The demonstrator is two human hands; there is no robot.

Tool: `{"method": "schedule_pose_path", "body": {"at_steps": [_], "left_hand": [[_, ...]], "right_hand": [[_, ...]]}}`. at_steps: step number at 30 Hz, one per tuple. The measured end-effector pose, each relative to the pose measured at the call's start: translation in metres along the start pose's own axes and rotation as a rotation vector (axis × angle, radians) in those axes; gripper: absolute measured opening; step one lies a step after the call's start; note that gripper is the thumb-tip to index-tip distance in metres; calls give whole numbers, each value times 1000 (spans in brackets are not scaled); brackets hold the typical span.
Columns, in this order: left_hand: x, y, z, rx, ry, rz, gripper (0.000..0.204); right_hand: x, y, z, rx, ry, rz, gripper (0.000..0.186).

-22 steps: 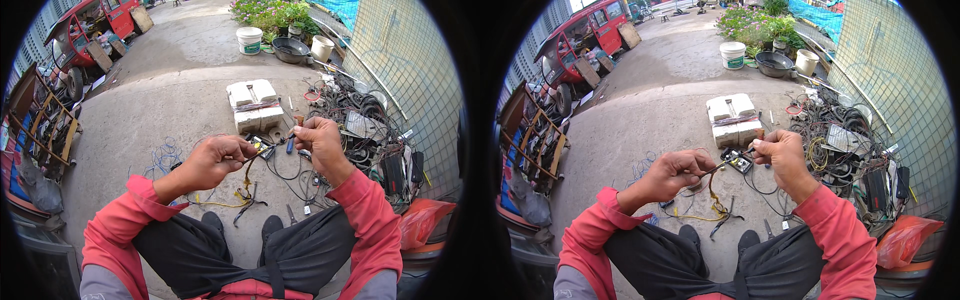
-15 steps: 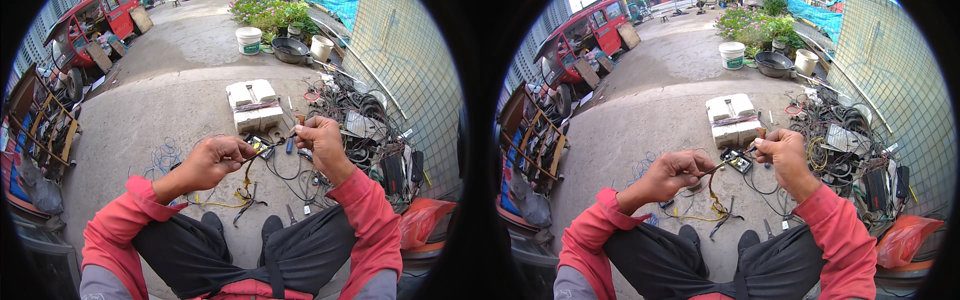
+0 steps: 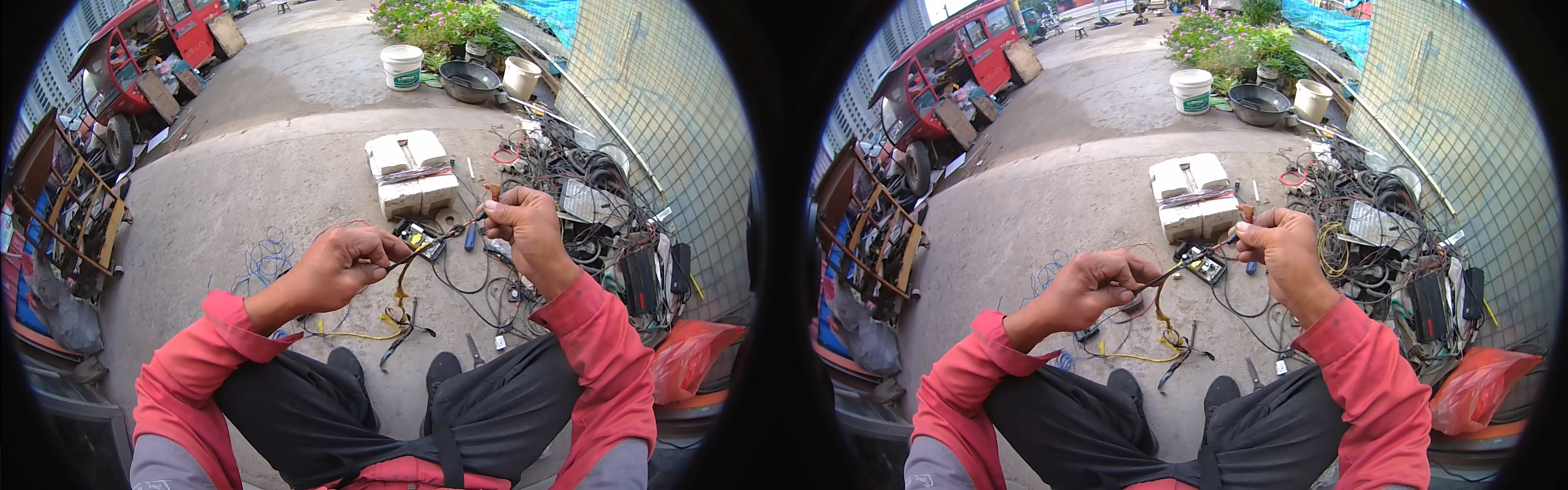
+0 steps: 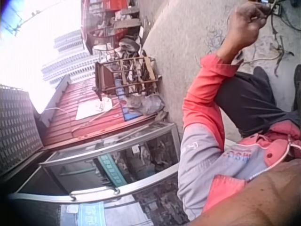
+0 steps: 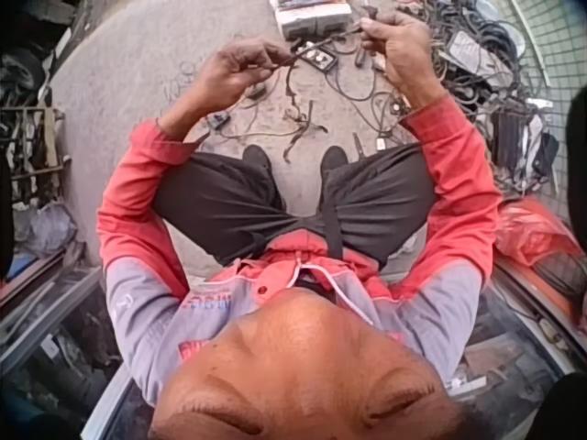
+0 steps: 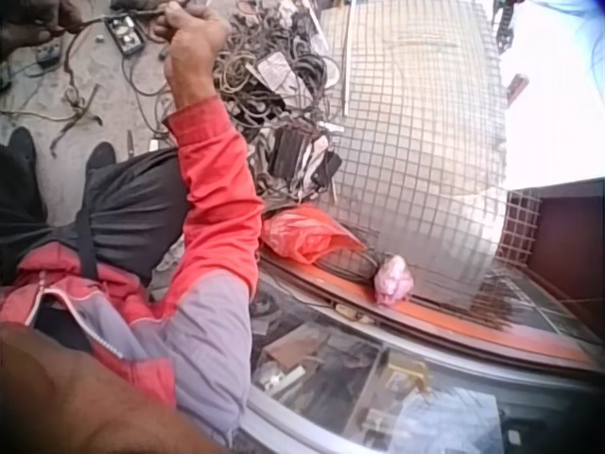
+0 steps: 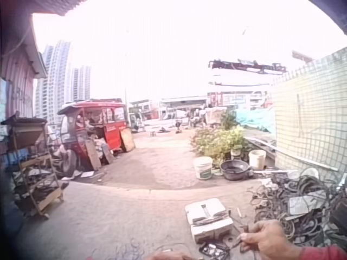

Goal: The person sits on the ground and uses pliers and scissors to strip insulation from wires and connect them to a small electronic component. They then stand up and walk to a table to search through a pile of hardware.

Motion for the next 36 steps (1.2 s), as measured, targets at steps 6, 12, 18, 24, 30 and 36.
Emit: {"method": "schedule_pose_path", "body": {"at_steps": [6,12,18,24,30,36], "left_hand": [[-2,0,-1,-48,-1,51,10],[0,2,2,27,33,-5,14],[-1,3,0,-35,19,41,11],[0,4,-1,29,29,8,11],[0,4,-9,6,-20,8,10],[-4,5,-11,148,-7,-14,33]], "right_hand": [[2,-2,0,10,12,9,11],[5,-2,-1,11,-10,30,11],[7,-3,-2,15,12,30,7],[11,-5,-1,18,25,48,8],[8,-1,-3,4,8,37,6],[5,2,-9,30,11,-23,8]]}}
Point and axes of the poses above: each hand's wrist, its own y-axis away from the middle knuckle, its own x-axis out of the back of the hand, z = x × y, the point moved 2 cm from there along -y, towards the middle knuckle, and after that the axes turned 3 degrees about -y, right-handed, at the moved point
